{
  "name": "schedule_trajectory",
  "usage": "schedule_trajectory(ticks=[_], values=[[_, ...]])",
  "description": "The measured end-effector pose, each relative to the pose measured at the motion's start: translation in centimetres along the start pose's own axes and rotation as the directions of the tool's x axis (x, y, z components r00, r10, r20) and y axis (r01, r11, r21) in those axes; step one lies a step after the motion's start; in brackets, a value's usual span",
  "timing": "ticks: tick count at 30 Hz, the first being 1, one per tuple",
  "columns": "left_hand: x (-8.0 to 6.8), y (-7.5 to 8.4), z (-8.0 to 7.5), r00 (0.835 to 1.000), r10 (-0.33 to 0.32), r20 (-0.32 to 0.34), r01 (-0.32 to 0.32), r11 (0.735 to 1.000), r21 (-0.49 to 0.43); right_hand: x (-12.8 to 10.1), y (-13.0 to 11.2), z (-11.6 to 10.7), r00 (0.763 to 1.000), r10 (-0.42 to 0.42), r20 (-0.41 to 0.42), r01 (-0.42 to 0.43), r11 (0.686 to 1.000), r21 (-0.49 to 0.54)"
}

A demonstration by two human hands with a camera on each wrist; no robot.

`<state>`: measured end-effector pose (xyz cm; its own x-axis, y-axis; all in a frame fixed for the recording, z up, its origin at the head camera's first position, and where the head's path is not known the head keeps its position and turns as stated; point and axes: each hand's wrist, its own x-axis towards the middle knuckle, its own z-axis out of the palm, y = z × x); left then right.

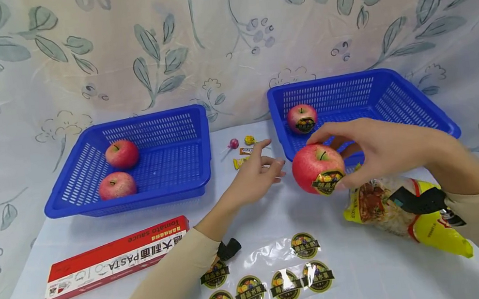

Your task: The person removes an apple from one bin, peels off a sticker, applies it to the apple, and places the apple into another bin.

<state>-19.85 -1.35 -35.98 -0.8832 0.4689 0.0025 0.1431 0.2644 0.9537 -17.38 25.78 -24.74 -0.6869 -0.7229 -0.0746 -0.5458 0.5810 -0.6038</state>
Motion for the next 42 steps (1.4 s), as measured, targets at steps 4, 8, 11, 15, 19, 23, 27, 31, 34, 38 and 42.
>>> schedule_trajectory(ticks=[4, 8, 11, 15, 19, 23, 27, 31, 34, 38, 42], values=[[0.4, 0.2, 0.8, 0.999, 0.021, -0.033, -0.021, 1.000, -0.011, -0.2, 0.6, -2.0, 0.999, 0.030, -0.043, -0.029, 0.999, 0.013], [0.7, 0.4, 1.1, 0.997, 0.046, -0.060, -0.046, 0.999, -0.012, 0.3, 1.7, -3.4, 0.996, 0.038, -0.079, -0.038, 0.999, 0.010], [1.0, 0.5, 1.3, 0.994, 0.079, -0.082, -0.077, 0.997, 0.020, 0.7, 2.5, -4.2, 0.994, 0.052, -0.097, -0.052, 0.999, 0.002], [1.1, 0.7, 1.3, 0.989, 0.106, -0.099, -0.094, 0.989, 0.113, 1.3, 3.6, -5.5, 0.990, 0.070, -0.123, -0.071, 0.997, -0.005], [1.1, 1.0, 1.4, 0.989, 0.098, -0.114, -0.080, 0.986, 0.149, 2.1, 5.1, -6.7, 0.987, 0.065, -0.149, -0.066, 0.998, 0.003], [1.1, 1.0, 1.4, 0.987, 0.110, -0.119, -0.091, 0.985, 0.149, 2.8, 6.9, -7.9, 0.983, 0.076, -0.169, -0.072, 0.997, 0.028], [1.2, 1.1, 1.4, 0.987, 0.111, -0.121, -0.093, 0.985, 0.147, 3.3, 8.4, -9.1, 0.976, 0.119, -0.181, -0.111, 0.992, 0.056], [1.3, 1.0, 1.3, 0.989, 0.101, -0.108, -0.087, 0.988, 0.125, 3.8, 9.8, -10.0, 0.970, 0.177, -0.166, -0.169, 0.984, 0.060], [1.4, 0.8, 1.1, 0.991, 0.095, -0.094, -0.085, 0.991, 0.107, 4.3, 10.9, -10.5, 0.963, 0.226, -0.144, -0.220, 0.974, 0.058], [1.4, 0.7, 0.9, 0.993, 0.089, -0.083, -0.081, 0.992, 0.095, 5.0, 12.6, -10.8, 0.952, 0.288, -0.104, -0.284, 0.958, 0.049], [1.4, 0.6, 0.9, 0.994, 0.085, -0.073, -0.077, 0.991, 0.105, 5.7, 14.7, -10.7, 0.941, 0.331, -0.068, -0.327, 0.943, 0.059]])
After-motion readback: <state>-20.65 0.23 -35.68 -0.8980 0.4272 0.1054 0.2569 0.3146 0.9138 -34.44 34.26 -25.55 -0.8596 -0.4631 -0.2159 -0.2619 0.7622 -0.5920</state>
